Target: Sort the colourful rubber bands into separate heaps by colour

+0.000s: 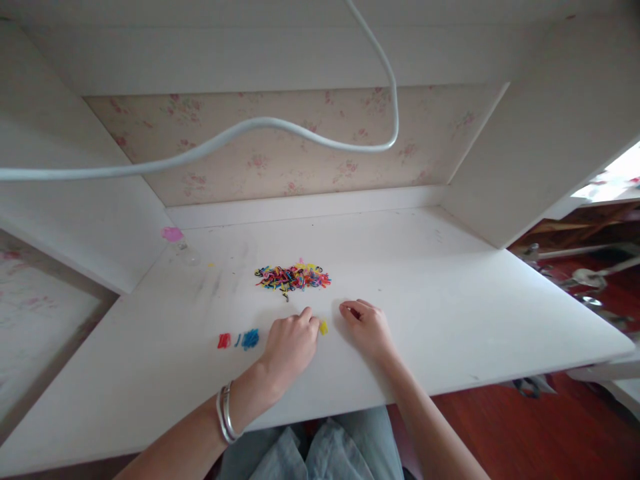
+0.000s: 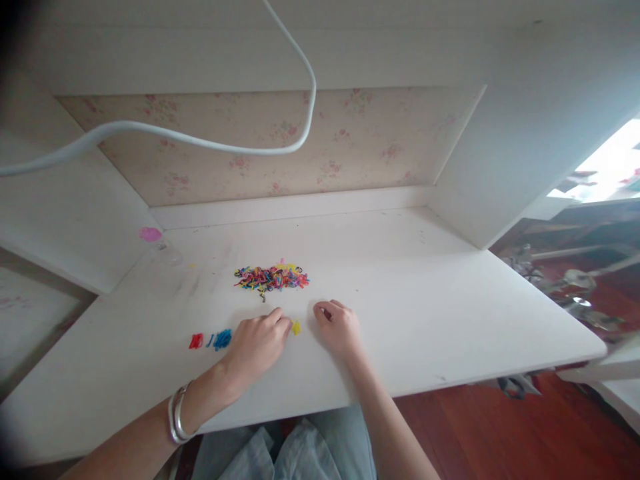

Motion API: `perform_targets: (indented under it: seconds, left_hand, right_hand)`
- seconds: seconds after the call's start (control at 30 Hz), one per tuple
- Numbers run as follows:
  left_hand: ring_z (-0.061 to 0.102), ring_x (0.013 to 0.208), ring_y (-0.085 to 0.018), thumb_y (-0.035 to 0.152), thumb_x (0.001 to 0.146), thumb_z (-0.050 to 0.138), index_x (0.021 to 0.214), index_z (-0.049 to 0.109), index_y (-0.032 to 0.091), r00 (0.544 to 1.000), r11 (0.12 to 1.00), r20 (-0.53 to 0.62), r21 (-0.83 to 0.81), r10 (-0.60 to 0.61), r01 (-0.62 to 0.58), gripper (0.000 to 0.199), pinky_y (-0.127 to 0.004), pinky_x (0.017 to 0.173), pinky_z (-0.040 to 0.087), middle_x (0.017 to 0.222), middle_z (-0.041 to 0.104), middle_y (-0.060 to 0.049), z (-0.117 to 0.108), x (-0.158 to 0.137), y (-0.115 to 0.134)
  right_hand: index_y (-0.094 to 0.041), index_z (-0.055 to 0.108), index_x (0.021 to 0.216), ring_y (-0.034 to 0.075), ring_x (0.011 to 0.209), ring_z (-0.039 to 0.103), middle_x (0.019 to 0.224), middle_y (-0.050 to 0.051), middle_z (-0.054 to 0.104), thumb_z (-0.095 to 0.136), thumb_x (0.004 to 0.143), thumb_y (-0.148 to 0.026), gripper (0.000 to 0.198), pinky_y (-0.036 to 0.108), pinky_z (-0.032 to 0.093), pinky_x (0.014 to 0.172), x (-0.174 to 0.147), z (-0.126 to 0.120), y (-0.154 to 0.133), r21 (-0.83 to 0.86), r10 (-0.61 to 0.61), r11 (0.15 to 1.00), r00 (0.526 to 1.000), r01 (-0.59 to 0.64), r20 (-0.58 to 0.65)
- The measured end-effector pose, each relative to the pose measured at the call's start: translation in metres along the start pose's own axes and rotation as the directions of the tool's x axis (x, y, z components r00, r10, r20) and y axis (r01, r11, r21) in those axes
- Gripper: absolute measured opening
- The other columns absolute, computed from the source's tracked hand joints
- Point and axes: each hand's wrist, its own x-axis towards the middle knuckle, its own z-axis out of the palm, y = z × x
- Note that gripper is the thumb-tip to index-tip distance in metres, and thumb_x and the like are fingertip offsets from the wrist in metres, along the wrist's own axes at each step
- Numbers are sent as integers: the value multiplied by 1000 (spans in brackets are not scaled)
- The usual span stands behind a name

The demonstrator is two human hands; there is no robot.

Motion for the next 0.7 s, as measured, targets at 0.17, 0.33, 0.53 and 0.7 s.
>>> perform_targets:
  seconds: [0.17, 0.33, 0.53, 0.7]
  left_hand:
    - [63, 74, -16, 21, 91, 27, 92, 63, 17, 999, 999, 9, -9, -31, 31, 36, -28, 62, 47, 92, 59, -10, 5, -4, 12]
    - [63, 72, -17, 23, 92, 27, 89, 64, 18, 1000, 1000, -7, -12, -19, 19, 38, -29, 59, 47, 90, 61, -10, 7, -3, 17]
    - [62, 68, -13, 39, 94, 27, 84, 67, 21, 994, 994, -80, -83, -81, 74, 45, -24, 59, 42, 86, 65, -7, -9, -16, 5]
    - [61, 69, -11, 46, 92, 34, 80, 65, 24, 903, 941, -284, -195, -323, 275, 40, -21, 62, 40, 84, 68, -2, -18, -56, -50]
  right_hand:
    - [-24, 73, 83, 13, 64, 57, 77, 2, 67, 47, 86, -33, 28, 23, 40, 64, 0, -1, -1, -7, 5, 1000, 1000, -5, 10]
    - [-24, 73, 84, 13, 64, 57, 78, 2, 67, 46, 86, -32, 29, 23, 40, 62, 0, -2, -3, -7, -3, 1000, 1000, 3, 25]
    - [-24, 73, 83, 13, 64, 57, 76, 1, 66, 47, 86, -31, 27, 23, 40, 63, -1, -2, 0, 1, -2, 1000, 1000, 2, 11]
    - [-25, 74, 83, 13, 63, 56, 76, 1, 66, 48, 85, -33, 27, 23, 39, 62, -1, -2, 2, -14, 6, 1000, 1000, -6, 17]
